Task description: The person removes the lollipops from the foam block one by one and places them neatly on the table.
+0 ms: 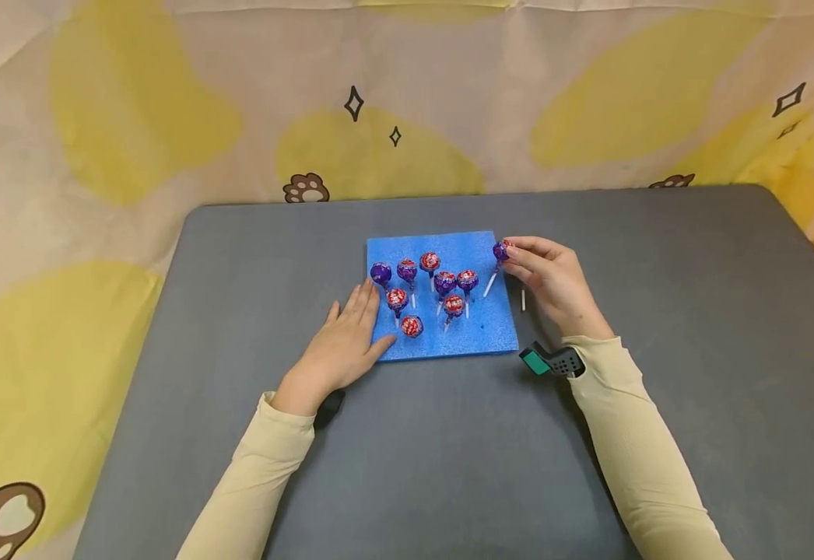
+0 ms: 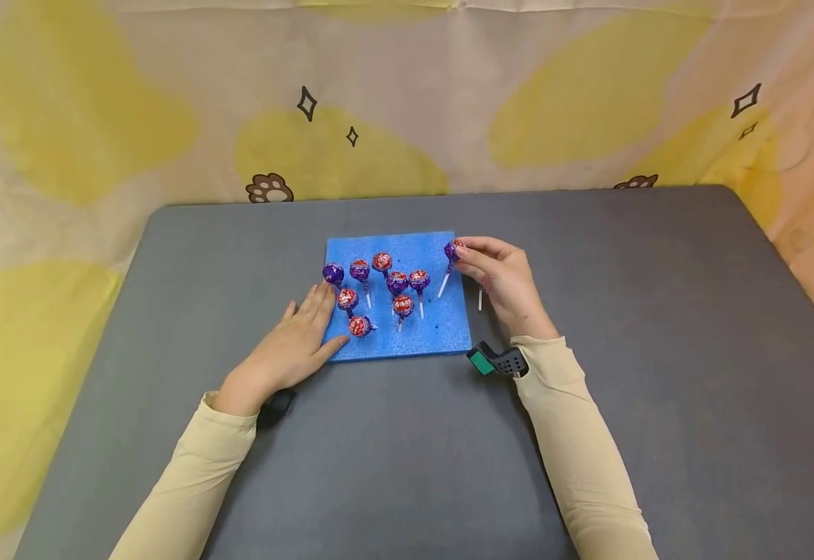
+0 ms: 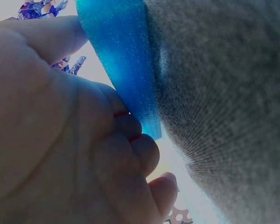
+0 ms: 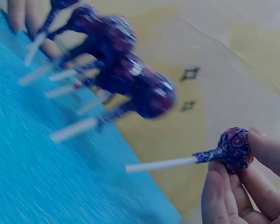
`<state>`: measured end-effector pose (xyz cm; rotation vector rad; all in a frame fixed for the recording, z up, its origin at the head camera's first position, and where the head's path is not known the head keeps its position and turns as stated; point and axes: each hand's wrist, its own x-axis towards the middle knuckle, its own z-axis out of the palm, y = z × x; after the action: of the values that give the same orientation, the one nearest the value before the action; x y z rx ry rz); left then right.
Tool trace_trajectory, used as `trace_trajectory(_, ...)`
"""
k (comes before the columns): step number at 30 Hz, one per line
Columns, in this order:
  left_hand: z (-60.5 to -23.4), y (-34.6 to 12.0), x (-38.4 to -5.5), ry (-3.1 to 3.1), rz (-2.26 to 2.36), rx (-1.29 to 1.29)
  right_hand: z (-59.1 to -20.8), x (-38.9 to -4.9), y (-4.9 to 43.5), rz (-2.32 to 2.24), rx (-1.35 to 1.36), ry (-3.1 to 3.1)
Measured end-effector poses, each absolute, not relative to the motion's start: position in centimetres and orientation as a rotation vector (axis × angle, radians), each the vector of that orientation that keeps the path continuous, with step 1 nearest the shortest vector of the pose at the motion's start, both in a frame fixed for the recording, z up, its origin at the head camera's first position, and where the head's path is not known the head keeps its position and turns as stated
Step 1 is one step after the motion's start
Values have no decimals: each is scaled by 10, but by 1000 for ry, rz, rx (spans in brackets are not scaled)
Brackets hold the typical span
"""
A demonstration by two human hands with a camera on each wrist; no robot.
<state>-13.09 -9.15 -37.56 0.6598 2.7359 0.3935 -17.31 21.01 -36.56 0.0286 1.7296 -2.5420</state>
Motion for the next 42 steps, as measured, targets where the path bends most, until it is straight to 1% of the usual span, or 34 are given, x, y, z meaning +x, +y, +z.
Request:
trace_trajectory(9, -377, -93, -130, 2745, 395, 665, -363, -178, 252, -2618, 83, 1676)
trace_trajectory(17, -378, -92, -130, 2727, 407, 675, -379, -177, 281, -2505, 221, 1667)
trace_trajectory(24, -379, -93, -131, 2741, 393, 678, -389, -179, 283, -2359, 249, 1897)
trace_trajectory(28, -380, -93, -133, 2739, 399, 684, -391, -180, 280, -2270, 329, 2072)
trace_trajectory(34, -381, -92, -133, 2735, 393, 675, -392, -181, 277, -2212, 401, 2160)
trace_trajectory(42, -381, -91, -134, 2737, 393, 680, -394, -181, 274, -2177, 380, 2273)
